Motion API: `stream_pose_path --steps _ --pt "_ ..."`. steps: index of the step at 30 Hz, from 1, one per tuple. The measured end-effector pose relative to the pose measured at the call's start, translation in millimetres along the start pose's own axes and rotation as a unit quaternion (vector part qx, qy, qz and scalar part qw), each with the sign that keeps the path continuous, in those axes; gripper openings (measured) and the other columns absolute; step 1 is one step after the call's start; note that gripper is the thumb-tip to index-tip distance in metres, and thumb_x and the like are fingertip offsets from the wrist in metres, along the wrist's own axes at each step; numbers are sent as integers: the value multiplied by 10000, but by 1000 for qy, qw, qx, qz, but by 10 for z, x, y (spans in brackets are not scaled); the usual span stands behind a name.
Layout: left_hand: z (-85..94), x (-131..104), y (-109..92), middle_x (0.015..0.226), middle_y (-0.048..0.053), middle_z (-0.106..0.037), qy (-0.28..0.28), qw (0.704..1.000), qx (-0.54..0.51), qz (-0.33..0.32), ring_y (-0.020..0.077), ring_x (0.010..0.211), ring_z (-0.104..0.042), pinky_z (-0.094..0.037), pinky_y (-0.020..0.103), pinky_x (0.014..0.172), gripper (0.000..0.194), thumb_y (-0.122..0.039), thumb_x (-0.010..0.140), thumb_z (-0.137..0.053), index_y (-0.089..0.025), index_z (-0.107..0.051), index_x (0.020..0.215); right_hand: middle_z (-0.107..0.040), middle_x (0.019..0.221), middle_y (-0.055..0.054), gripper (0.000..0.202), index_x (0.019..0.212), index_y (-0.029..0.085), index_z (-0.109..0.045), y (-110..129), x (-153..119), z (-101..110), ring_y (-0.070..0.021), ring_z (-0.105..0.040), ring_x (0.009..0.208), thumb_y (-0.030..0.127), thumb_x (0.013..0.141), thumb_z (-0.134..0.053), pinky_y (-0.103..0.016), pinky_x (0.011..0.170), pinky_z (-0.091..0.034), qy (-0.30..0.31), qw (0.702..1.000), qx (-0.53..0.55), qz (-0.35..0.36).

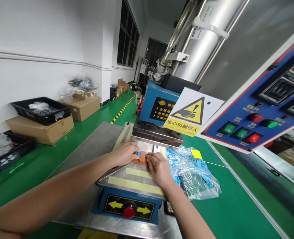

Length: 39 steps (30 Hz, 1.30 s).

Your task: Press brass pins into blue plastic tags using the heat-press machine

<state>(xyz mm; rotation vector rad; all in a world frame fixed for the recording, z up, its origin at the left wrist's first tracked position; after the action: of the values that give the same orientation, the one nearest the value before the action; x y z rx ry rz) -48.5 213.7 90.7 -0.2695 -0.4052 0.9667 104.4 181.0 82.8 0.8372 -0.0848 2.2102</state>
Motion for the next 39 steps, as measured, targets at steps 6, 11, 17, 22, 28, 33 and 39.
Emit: stream_pose_path --steps 6,11,17,22,28,33,39 --pt "55 -85 -75 1072 67 -630 20 1000 -7 8 228 1029 -584 -463 326 896 248 -201 858 -581 -197 -676 1087 -696 1122 -73 288 1147 202 -656 18 -60 13 -225 -585 930 169 931 -468 -399 817 -549 -10 1000 8 -5" --pt "55 -212 -88 1197 78 -586 -4 1000 1 21 226 1066 -571 -455 326 922 372 -251 864 -598 -187 -572 1230 -684 1161 -84 323 1213 204 -616 9 -78 23 -236 -594 960 178 920 -482 -412 823 -551 -18 1000 3 -16" --pt "-148 -299 -153 1204 104 -585 -32 991 129 -18 281 1134 -525 -430 387 936 337 -278 886 -596 -190 -573 1210 -686 1149 -105 291 1142 195 -664 -3 -68 32 -248 -595 982 188 911 -489 -441 840 -549 -34 999 -11 -27" --pt "-235 -261 -197 1145 128 -589 -7 985 173 -11 287 1082 -529 -439 387 879 316 -280 881 -609 -143 -582 1165 -707 1067 -85 263 1071 198 -689 12 -25 10 -246 -580 944 170 902 -489 -433 823 -544 -18 1000 -3 -21" --pt "-186 -260 -283 1094 124 -592 -5 983 186 -6 292 1053 -533 -450 400 875 293 -248 862 -628 -123 -596 1126 -703 1050 -89 268 1073 181 -678 -10 -67 -11 -248 -580 965 158 883 -491 -428 843 -538 -32 999 -2 -34" --pt "-90 -244 -238 1047 95 -595 -41 993 112 11 269 1056 -539 -456 378 888 191 -272 893 -564 -161 -620 1038 -703 1084 -100 278 1068 199 -699 -67 -99 5 -243 -618 1004 201 883 -491 -428 865 -543 -62 995 15 -71" --pt "14 -276 -260 1125 92 -582 -49 994 94 42 263 1090 -539 -459 368 921 254 -273 872 -600 -162 -566 1098 -706 1080 -118 271 978 196 -726 -191 -297 323 -240 -645 1000 276 895 -480 -361 708 -571 -155 976 80 -131"
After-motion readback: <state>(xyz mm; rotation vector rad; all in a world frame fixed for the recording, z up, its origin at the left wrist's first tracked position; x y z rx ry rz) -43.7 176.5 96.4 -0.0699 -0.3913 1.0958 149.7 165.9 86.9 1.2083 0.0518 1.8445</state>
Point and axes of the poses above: each hand's wrist, its own x-axis towards the middle knuckle, its own z-axis out of the back of the hand, y = z × x, the point moved 6 cm from there along x, towards the middle knuckle
